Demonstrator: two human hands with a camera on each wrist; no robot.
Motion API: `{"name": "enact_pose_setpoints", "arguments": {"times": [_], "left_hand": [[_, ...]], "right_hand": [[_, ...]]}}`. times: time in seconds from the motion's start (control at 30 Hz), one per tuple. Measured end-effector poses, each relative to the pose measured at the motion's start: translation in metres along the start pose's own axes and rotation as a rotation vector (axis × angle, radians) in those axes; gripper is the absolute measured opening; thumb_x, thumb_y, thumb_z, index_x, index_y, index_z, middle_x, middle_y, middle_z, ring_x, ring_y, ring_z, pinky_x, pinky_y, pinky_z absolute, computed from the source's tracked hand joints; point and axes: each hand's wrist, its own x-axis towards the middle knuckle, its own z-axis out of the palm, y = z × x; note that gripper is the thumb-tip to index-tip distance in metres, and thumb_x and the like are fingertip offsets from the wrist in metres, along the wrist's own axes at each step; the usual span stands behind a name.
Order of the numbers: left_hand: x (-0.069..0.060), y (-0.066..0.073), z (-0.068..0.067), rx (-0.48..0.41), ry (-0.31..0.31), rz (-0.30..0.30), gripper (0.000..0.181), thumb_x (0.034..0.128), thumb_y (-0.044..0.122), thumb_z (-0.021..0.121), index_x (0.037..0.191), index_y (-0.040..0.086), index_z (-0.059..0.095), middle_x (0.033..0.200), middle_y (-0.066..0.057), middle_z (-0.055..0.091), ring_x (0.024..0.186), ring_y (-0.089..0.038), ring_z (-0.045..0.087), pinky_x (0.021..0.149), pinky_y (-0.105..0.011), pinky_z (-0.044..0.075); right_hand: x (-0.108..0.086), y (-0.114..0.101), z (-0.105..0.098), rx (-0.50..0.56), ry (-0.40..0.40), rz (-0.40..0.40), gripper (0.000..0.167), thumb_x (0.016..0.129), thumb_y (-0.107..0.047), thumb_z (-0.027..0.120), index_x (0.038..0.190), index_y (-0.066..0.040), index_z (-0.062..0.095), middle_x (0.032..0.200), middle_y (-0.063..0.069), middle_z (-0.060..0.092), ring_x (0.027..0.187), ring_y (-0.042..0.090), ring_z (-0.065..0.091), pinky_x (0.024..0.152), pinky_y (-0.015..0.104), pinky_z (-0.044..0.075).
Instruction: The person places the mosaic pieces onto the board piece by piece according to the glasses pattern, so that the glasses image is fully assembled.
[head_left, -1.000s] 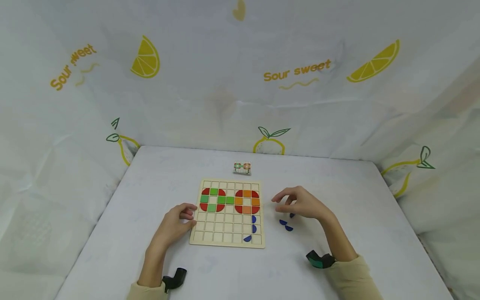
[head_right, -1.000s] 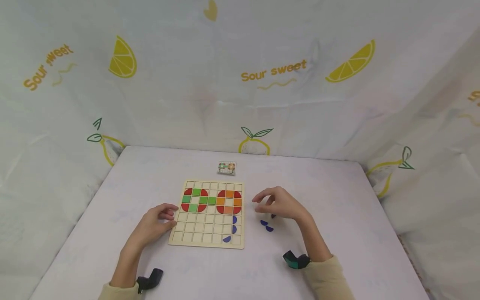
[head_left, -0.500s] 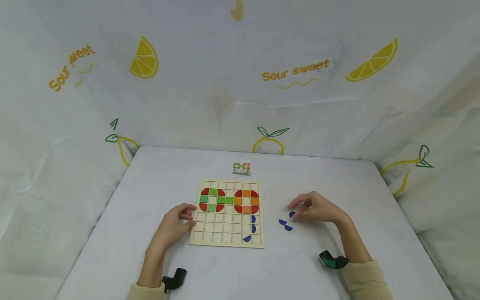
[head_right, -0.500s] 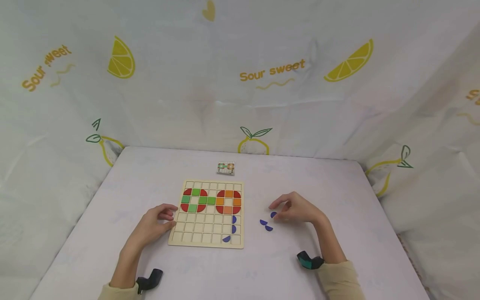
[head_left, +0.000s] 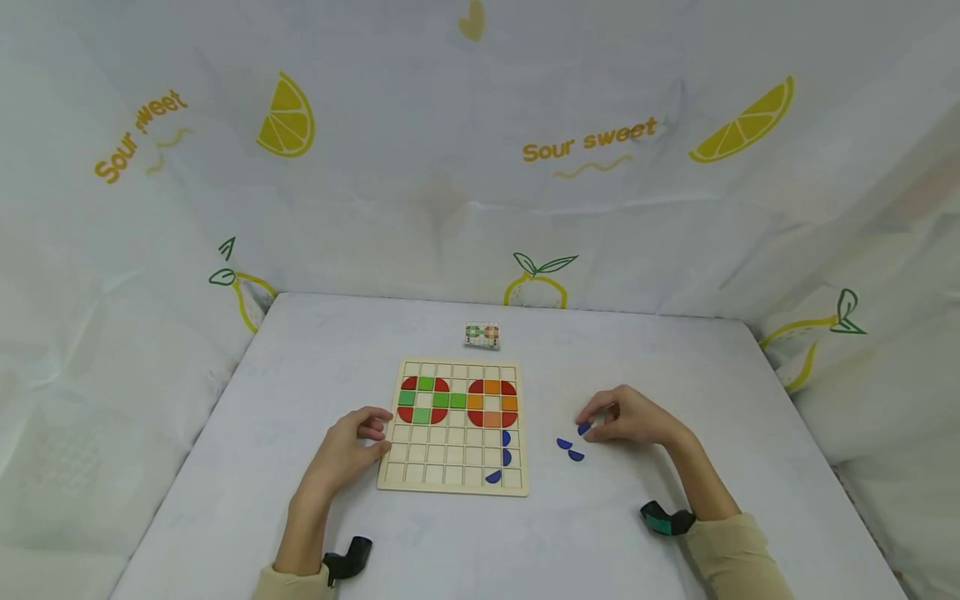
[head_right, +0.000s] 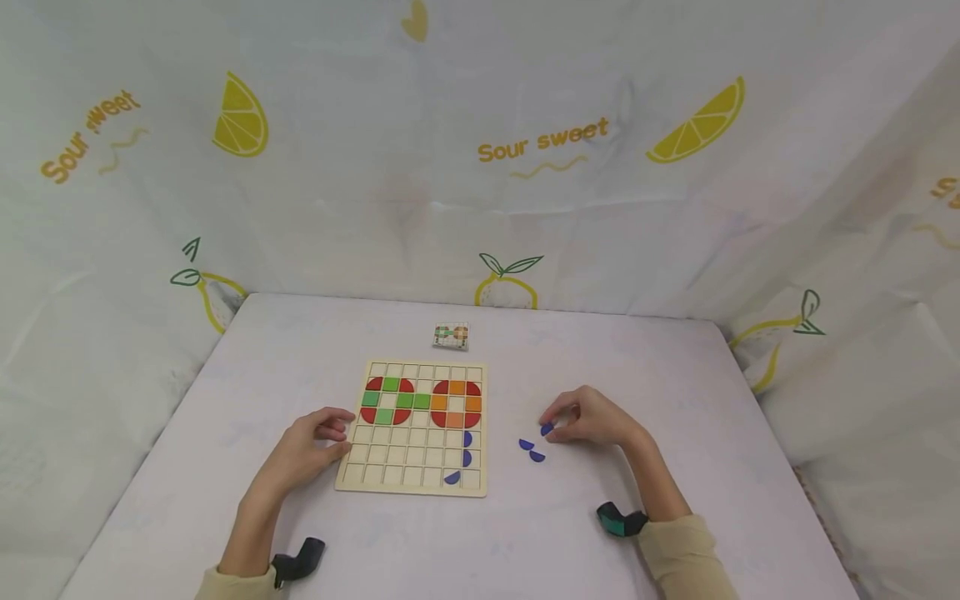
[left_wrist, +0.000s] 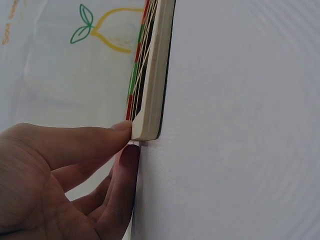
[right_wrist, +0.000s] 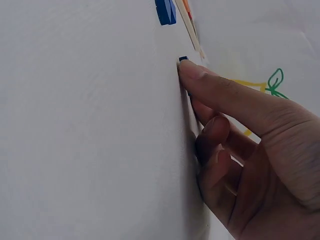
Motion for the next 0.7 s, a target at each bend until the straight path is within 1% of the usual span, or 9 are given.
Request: {"name": "enact_pose_setpoints", "arguments": {"times": [0.1,0.27,0.43,0.57,0.7], "left_hand": [[0.000,0.000,-0.001,0.003,-0.007,0.012,0.039,0.0903,-0.003,0.080,0.128,0.004,0.072,0.111,-0.010,0.071,0.102,-0.019,0.071,0.081,-0.026,0.055],[0.001,0.000,-0.002,0.007,-0.014,0.027,0.040,0.0898,-0.003,0.081,0.128,0.003,0.072,0.109,-0.010,0.072,0.100,-0.019,0.071,0.082,-0.028,0.055],[0.004,0.000,-0.003,0.014,-0.031,0.013,0.039,0.0902,-0.002,0.081,0.127,0.005,0.072,0.108,-0.009,0.072,0.099,-0.018,0.069,0.083,-0.028,0.053],[0.007,0.002,-0.006,0.010,-0.055,0.004,0.036,0.0909,-0.001,0.080,0.126,0.005,0.073,0.108,-0.009,0.072,0.097,-0.018,0.068,0.082,-0.028,0.053],[0.009,0.003,-0.008,0.004,-0.075,-0.016,0.035,0.0911,0.000,0.079,0.125,0.005,0.073,0.107,-0.009,0.072,0.094,-0.018,0.067,0.080,-0.027,0.053]], "right_hand": [[0.000,-0.001,0.000,-0.007,0.004,-0.010,0.018,0.090,-0.013,0.088,0.107,-0.010,0.084,0.108,0.012,0.081,0.076,0.006,0.060,0.068,0.020,0.050],[-0.001,-0.003,0.001,-0.022,0.013,-0.004,0.015,0.091,-0.015,0.088,0.105,-0.011,0.084,0.104,0.009,0.081,0.075,0.006,0.060,0.067,0.020,0.049],[-0.001,-0.005,0.001,-0.027,0.022,0.006,0.014,0.092,-0.015,0.087,0.104,-0.010,0.084,0.103,0.008,0.081,0.075,0.006,0.059,0.067,0.020,0.049],[0.003,-0.008,0.003,-0.050,0.035,-0.012,0.014,0.093,-0.017,0.086,0.105,-0.012,0.083,0.103,0.006,0.080,0.077,0.005,0.056,0.068,0.020,0.047],[0.009,-0.014,0.007,-0.061,0.048,-0.029,0.013,0.094,-0.021,0.086,0.105,-0.015,0.083,0.104,0.004,0.080,0.081,0.006,0.058,0.071,0.020,0.049]]}}
